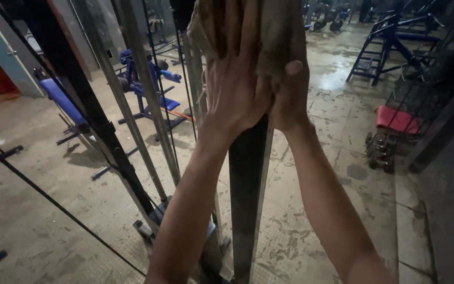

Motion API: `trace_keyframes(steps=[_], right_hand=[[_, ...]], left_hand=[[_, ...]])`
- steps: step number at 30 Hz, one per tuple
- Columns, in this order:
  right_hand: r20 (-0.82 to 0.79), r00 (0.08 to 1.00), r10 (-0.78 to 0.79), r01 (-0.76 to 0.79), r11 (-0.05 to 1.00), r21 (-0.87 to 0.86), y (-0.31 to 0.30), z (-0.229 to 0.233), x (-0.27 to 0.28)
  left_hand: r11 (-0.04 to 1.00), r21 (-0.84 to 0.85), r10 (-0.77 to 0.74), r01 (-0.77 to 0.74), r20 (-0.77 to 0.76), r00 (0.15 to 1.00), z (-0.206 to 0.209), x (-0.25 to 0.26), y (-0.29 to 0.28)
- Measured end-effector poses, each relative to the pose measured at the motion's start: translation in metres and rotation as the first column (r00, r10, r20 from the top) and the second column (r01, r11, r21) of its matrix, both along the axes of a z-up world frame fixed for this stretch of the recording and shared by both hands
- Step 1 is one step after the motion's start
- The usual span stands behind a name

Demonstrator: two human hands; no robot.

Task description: Cleaning and wiping down parts of a cable machine in a gym using a cloth.

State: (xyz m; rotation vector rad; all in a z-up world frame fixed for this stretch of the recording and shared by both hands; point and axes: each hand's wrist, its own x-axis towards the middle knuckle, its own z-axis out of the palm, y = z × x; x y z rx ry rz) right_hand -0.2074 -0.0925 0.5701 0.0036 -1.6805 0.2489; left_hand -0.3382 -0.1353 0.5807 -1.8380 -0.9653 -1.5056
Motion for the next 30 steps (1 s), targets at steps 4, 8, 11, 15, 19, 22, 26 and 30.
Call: trace_keyframes(steps=[4,8,11,15,19,22,26,30], right_hand=[[0.017,0.999,-0.041,0.042,0.998,-0.037,0.013,-0.023,0.007],[0.056,0.958,-0.280,0.280,0.960,0.002,0.005,-0.078,0.010],[0.088,0.906,-0.413,0.411,0.911,0.045,-0.012,-0.133,0.008],[0.179,0.828,-0.532,0.531,0.846,0.060,-0.030,-0.231,0.018],[0.189,0.844,-0.503,0.493,0.864,0.100,-0.026,-0.268,0.019],[0.212,0.828,-0.520,0.517,0.853,0.072,-0.021,-0.246,0.017],[0.183,0.813,-0.553,0.545,0.833,0.092,-0.018,-0.162,0.008],[0.103,0.847,-0.522,0.516,0.853,0.080,-0.005,-0.078,0.003]], left_hand=[[0.999,-0.039,-0.019,0.019,-0.012,1.000,-0.004,0.002,-0.009],[0.992,-0.123,-0.021,0.010,-0.094,0.995,-0.057,0.000,-0.028],[0.985,-0.170,-0.056,0.034,-0.128,0.990,-0.120,0.002,-0.034],[0.937,-0.345,-0.131,0.059,-0.189,0.973,-0.214,-0.002,-0.039],[0.908,-0.419,-0.095,0.008,-0.187,0.978,-0.283,-0.006,-0.021],[0.949,-0.312,-0.039,-0.037,-0.232,0.972,-0.250,-0.010,-0.017],[0.967,-0.253,-0.044,-0.001,-0.171,0.984,-0.156,-0.009,-0.020],[0.996,-0.083,-0.030,0.024,-0.075,0.997,-0.056,-0.004,-0.025]])
